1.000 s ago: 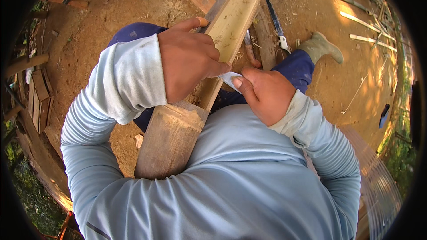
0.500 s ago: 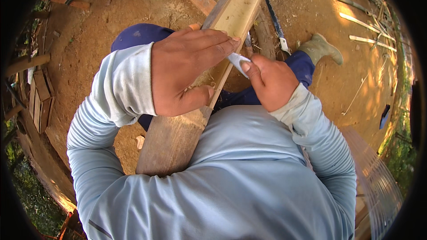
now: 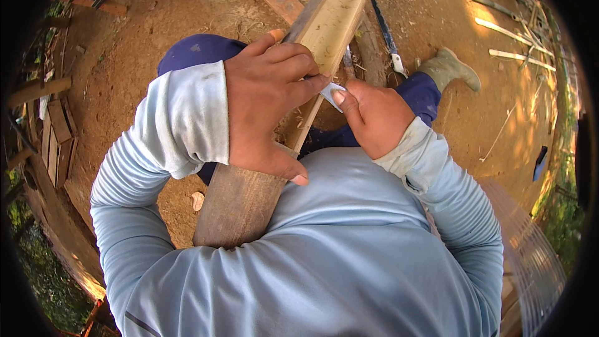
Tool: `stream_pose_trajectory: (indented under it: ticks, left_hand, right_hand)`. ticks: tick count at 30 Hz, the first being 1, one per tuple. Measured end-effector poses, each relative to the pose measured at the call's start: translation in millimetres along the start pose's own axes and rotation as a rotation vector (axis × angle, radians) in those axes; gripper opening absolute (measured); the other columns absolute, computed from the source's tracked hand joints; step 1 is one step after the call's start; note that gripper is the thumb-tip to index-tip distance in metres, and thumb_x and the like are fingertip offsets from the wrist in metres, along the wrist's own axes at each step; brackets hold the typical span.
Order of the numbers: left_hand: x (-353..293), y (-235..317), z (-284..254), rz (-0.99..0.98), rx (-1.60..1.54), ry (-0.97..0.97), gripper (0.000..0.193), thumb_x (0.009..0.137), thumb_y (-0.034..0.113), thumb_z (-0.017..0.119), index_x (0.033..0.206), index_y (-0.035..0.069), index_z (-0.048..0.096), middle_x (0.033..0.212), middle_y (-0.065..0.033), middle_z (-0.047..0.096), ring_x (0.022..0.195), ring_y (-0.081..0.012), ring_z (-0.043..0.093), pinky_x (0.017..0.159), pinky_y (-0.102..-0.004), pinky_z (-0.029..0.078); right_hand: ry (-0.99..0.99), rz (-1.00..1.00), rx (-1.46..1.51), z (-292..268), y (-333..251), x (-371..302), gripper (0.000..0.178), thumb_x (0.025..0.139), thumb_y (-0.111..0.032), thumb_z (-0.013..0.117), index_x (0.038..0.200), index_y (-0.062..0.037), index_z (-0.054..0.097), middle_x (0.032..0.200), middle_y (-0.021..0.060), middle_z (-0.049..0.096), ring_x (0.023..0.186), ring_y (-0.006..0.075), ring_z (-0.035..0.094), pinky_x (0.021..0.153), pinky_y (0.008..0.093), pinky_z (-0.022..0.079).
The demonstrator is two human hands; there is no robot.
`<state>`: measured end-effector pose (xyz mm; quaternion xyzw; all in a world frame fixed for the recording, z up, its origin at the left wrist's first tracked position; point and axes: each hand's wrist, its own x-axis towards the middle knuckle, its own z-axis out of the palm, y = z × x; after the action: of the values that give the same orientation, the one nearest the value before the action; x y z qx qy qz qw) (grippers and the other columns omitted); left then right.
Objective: The person carves the interior of a split bamboo tube using a small knife, repeatedly scraping and removing thin shavings from the inner surface. The person holds the bamboo with one hand and uses the knife with the other, occasionally rotating the tube to access different areas.
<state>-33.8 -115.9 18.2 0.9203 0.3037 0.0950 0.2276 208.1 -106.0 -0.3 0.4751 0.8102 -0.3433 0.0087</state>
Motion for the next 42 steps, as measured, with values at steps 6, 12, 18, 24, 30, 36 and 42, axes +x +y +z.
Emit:
stream_pose_trajectory:
  ticks: [6,12,18,24,30,36,42]
  left_hand:
    - [-3,0,0,0.007,-0.043,-0.007,0.101,0.060,0.069,0.078,0.124,-0.008,0.061,0.116,-0.0199,0.059,0.117,-0.0373,0.055,0.109,-0.0564,0.032]
    - [-5,-1,2,0.034,-0.055,0.028,0.094,0.062,0.065,0.079,0.122,-0.006,0.063,0.113,-0.0179,0.060,0.111,-0.0357,0.057,0.107,-0.0563,0.033]
    - [-5,-3,2,0.052,-0.121,0.021,0.094,0.060,0.066,0.079,0.120,-0.005,0.065,0.108,-0.0154,0.061,0.104,-0.0334,0.059,0.105,-0.0553,0.034]
    - [-11,2,2,0.055,-0.140,0.017,0.097,0.058,0.068,0.079,0.121,-0.005,0.065,0.107,-0.0142,0.061,0.104,-0.0334,0.059,0.106,-0.0578,0.032]
    - [-19,8,2,0.034,-0.165,0.000,0.096,0.060,0.068,0.079,0.121,-0.004,0.066,0.106,-0.0132,0.062,0.106,-0.0338,0.059,0.109,-0.0618,0.026]
    - [-23,12,3,0.027,-0.177,0.018,0.090,0.062,0.065,0.080,0.118,-0.004,0.068,0.103,-0.0117,0.063,0.107,-0.0329,0.059,0.110,-0.0624,0.025]
    - [-25,13,4,0.021,-0.208,0.026,0.083,0.063,0.062,0.080,0.114,-0.003,0.070,0.100,-0.0107,0.064,0.107,-0.0323,0.060,0.111,-0.0624,0.024]
  right_hand:
    - [-0.032,-0.014,-0.054,2,-3,-6,0.039,0.104,-0.031,0.044,0.087,0.0001,0.060,0.074,0.0243,0.064,0.072,0.0465,0.063,0.070,0.0538,0.051]
    - [-0.060,-0.007,-0.016,2,-7,-9,0.038,0.104,-0.030,0.043,0.089,0.0013,0.059,0.077,0.0249,0.065,0.072,0.0457,0.064,0.069,0.0530,0.051]
    - [-0.002,-0.070,0.054,10,-3,-17,0.029,0.103,-0.024,0.049,0.086,-0.0010,0.051,0.064,0.0221,0.056,0.062,0.0447,0.057,0.056,0.0514,0.043]
    - [-0.057,-0.064,0.057,10,-10,-22,0.030,0.102,-0.026,0.050,0.087,-0.0008,0.054,0.068,0.0228,0.059,0.065,0.0444,0.061,0.059,0.0521,0.046]
    - [-0.139,-0.015,0.012,6,-19,-26,0.035,0.102,-0.031,0.049,0.089,0.0004,0.058,0.076,0.0245,0.065,0.070,0.0447,0.066,0.064,0.0538,0.051]
    - [-0.152,-0.042,0.007,10,-20,-31,0.033,0.102,-0.029,0.049,0.088,-0.0003,0.055,0.070,0.0235,0.062,0.067,0.0442,0.064,0.061,0.0531,0.049]
    - [-0.150,-0.067,0.044,12,-19,-33,0.030,0.102,-0.027,0.050,0.086,-0.0021,0.051,0.065,0.0221,0.056,0.065,0.0442,0.060,0.058,0.0517,0.046]
